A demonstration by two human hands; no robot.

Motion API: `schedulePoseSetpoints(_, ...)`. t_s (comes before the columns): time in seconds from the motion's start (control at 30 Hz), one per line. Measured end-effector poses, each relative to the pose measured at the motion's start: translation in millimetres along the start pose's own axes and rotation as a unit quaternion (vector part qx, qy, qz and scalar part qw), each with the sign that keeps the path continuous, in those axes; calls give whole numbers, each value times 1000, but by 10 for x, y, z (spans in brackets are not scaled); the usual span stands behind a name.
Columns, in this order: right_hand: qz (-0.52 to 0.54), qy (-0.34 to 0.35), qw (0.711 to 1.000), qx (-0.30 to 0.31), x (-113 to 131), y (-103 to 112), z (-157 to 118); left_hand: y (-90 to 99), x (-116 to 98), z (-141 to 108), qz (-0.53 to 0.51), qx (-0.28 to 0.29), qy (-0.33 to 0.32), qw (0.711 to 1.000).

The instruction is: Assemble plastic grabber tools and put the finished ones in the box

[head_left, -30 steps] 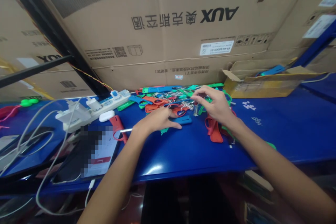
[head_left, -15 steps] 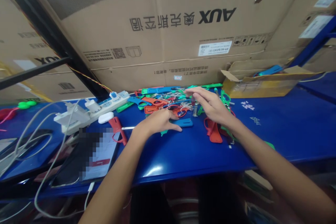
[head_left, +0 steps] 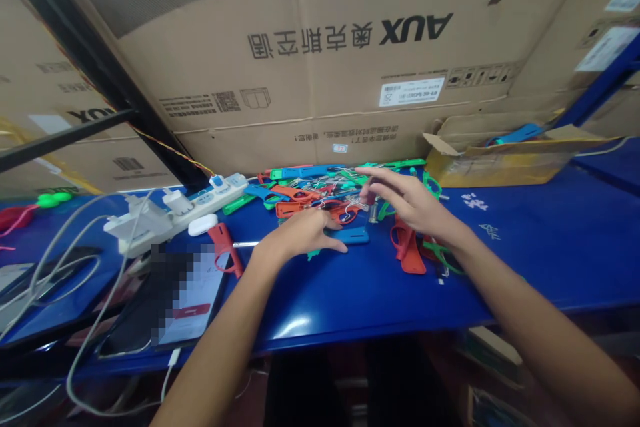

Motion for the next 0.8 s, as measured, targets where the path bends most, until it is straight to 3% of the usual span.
schedulePoseSetpoints(0.13,-46,18,997,-67,-8,95,-5,20,-25,3,20,-8,-7,1000)
schedulePoseSetpoints(0.33,40,-9,999,1,-24,55,-10,23,-14,-3,20,-17,6,1000)
schedulePoseSetpoints(0.5,-7,11,997,-71,-16,119,-3,25,-2,0,16,-20,3,1000)
schedulePoseSetpoints(0.67,43,4,999,-5,-49,13,9,14,16,9,2,-21,-11,1000)
schedulePoseSetpoints(0.8,37,13,997,-61,-75,59,6,6,29,9,1,-23,-11,1000)
Point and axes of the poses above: each hand's wrist, its own z-axis towards the middle knuckle, its own y-axis out of the back of the hand, x = y × z, the point moved 6 cm from there along z, towards the middle knuckle, and after that the axes turned 11 degrees about -y, right-handed, at the moved point
